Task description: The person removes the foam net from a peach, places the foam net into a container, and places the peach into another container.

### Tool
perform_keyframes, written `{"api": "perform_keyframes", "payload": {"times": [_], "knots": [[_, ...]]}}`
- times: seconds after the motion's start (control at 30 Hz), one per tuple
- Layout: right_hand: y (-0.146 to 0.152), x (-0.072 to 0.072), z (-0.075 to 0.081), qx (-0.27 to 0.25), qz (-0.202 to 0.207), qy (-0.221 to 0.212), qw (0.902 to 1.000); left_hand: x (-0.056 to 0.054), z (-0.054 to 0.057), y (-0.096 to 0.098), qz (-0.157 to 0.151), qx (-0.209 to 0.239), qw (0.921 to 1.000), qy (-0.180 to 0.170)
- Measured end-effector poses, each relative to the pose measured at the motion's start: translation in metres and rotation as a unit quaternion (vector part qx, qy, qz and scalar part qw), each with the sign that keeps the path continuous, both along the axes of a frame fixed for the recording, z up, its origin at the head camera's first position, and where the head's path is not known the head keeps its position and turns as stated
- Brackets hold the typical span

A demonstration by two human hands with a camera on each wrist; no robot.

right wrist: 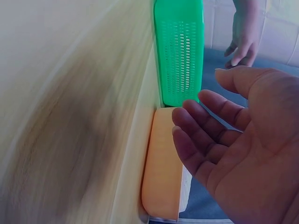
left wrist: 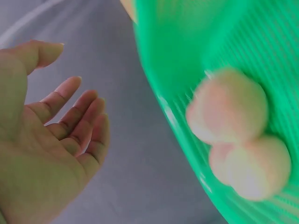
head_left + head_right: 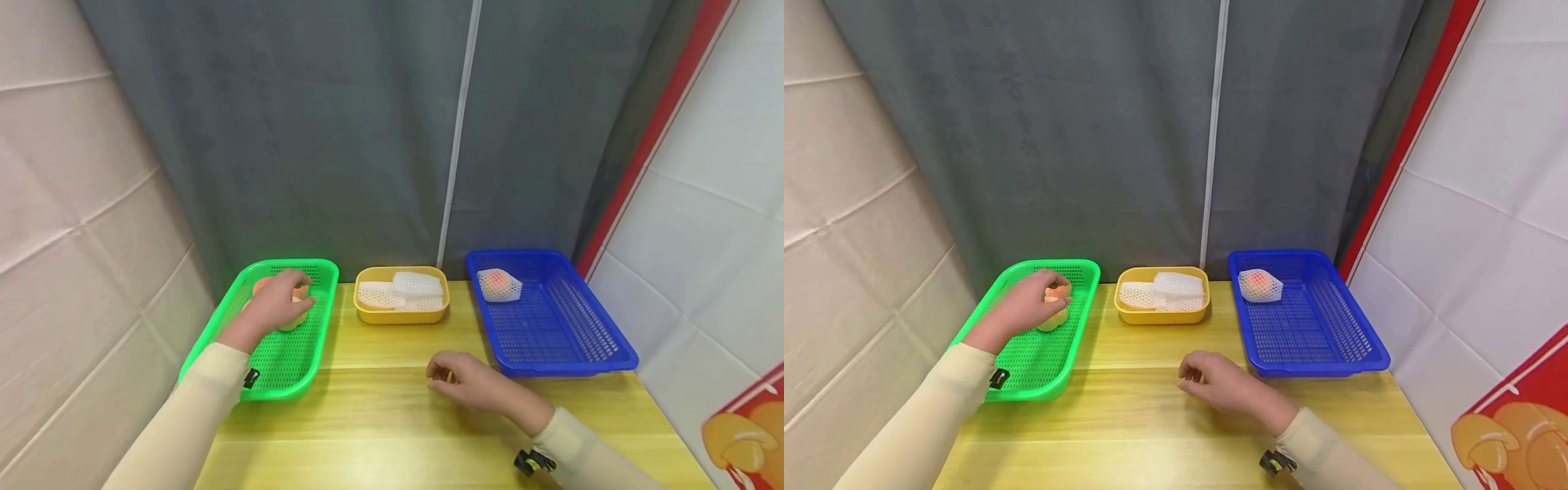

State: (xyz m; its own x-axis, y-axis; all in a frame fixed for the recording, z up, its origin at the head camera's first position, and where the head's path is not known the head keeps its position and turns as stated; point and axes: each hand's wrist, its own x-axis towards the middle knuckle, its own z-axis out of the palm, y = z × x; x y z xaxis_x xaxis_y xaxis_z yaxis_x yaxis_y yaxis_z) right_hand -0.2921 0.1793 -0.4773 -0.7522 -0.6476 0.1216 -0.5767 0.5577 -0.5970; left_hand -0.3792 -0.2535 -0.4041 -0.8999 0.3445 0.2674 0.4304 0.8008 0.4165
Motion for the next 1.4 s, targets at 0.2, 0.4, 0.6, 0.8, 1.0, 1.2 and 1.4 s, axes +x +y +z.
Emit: {"api": "perform_keyframes", "payload": {"times": [0.2, 0.4, 0.6, 0.8, 1.0, 1.2, 1.4], "knots": [[-0.001, -0.004, 0.002, 0.001, -0.018, 0.009, 0.9998, 0.037, 0.003, 0.043, -0.043, 0.055, 0.9972, 0.028], [0.000, -0.006, 0.000, -0.005, -0.035, 0.013, 0.9993, 0.062, -0.017, 0.088, -0.077, 0.099, 0.9912, 0.043], [-0.001, -0.006, -0.005, -0.010, -0.051, 0.008, 0.9986, 0.074, -0.056, 0.120, -0.084, 0.119, 0.9887, 0.034], [-0.003, -0.008, -0.012, -0.012, -0.061, 0.008, 0.9980, 0.081, -0.084, 0.141, -0.101, 0.131, 0.9862, -0.009], [-0.005, -0.009, -0.017, -0.012, -0.049, 0.014, 0.9986, 0.083, -0.097, 0.147, -0.105, 0.131, 0.9854, -0.023], [-0.004, -0.009, -0.018, -0.013, -0.048, 0.016, 0.9986, 0.083, -0.096, 0.148, -0.108, 0.131, 0.9852, -0.024], [-0.003, -0.007, -0.011, -0.010, -0.054, 0.017, 0.9984, 0.083, -0.091, 0.150, -0.105, 0.127, 0.9858, -0.031]]}}
